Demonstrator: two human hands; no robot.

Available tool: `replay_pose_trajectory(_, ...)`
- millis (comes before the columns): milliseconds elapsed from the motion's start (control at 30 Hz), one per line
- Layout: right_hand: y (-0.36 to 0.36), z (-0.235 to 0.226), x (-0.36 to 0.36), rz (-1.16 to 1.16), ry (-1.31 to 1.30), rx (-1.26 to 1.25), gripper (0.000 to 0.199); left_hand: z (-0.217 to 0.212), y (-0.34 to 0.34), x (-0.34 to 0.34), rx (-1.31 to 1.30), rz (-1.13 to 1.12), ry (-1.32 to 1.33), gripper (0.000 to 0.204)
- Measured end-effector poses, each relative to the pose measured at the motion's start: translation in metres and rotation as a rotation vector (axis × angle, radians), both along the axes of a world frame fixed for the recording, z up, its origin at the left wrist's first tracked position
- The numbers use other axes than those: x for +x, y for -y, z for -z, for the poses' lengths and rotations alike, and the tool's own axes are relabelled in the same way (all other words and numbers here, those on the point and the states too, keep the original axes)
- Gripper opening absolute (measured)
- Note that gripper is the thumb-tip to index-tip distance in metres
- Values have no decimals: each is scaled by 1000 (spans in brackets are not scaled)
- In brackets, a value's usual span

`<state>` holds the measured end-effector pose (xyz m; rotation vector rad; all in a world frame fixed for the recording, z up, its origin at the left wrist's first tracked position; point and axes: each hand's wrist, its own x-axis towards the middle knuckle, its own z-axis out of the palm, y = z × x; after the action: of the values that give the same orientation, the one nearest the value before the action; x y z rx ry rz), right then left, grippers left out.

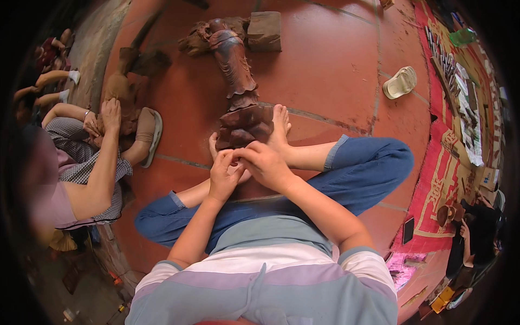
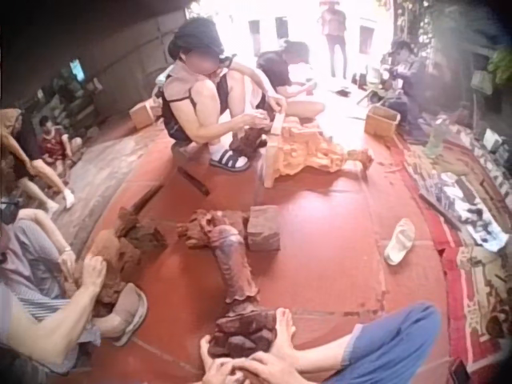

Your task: The person sits cross-legged on the floor and carves a wooden sculpture using a small knife. They hold the wood steady with one hand while carefully shaping it with the other, occasionally adjusting their grip.

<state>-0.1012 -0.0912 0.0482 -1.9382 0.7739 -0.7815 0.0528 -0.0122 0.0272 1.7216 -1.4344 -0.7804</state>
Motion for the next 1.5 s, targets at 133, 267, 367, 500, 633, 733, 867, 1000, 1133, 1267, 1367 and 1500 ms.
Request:
replay_pose_trajectory(133,-9,2,0,-37,-54,-18,26,5,-2,0,104,-94,-104,20)
replay_pose_trajectory(267,-5,-18,-5,-118,64,-148,14,-3,40,10,-205,99,158,20)
replay_pose_trajectory(367,-5,-2,3,-319,107,-233,12,14,54,20,-146,202,267,13)
replay_pose_trajectory(500,-5,17,2,-285,37,-220,13,34,68,21,-226,351,-10,26)
replay_pose_trajectory(633,0,12,7,-339,37,-189,8,43,73,25,-375,400,54,25)
replay_pose_trajectory(733,3,7,24,-312,16,-266,7,35,81,30,-402,350,47,21)
replay_pose_trajectory(867,7,22,22,-353,-50,-283,14,51,75,23,-410,291,86,23)
replay_pose_trajectory(1000,1,41,17,-419,-15,-353,21,64,67,26,-378,370,143,33)
replay_pose_trajectory(1133,-2,43,19,-477,-34,-347,25,65,63,30,-409,410,114,32)
replay_pose_trajectory(1267,-7,41,19,-484,-52,-327,25,68,61,33,-383,422,160,30)
replay_pose_trajectory(1367,-14,40,17,-543,-79,-245,26,75,54,42,-394,503,256,26)
replay_pose_trajectory(1500,-6,17,22,-397,-15,-263,23,43,69,36,-472,462,467,27)
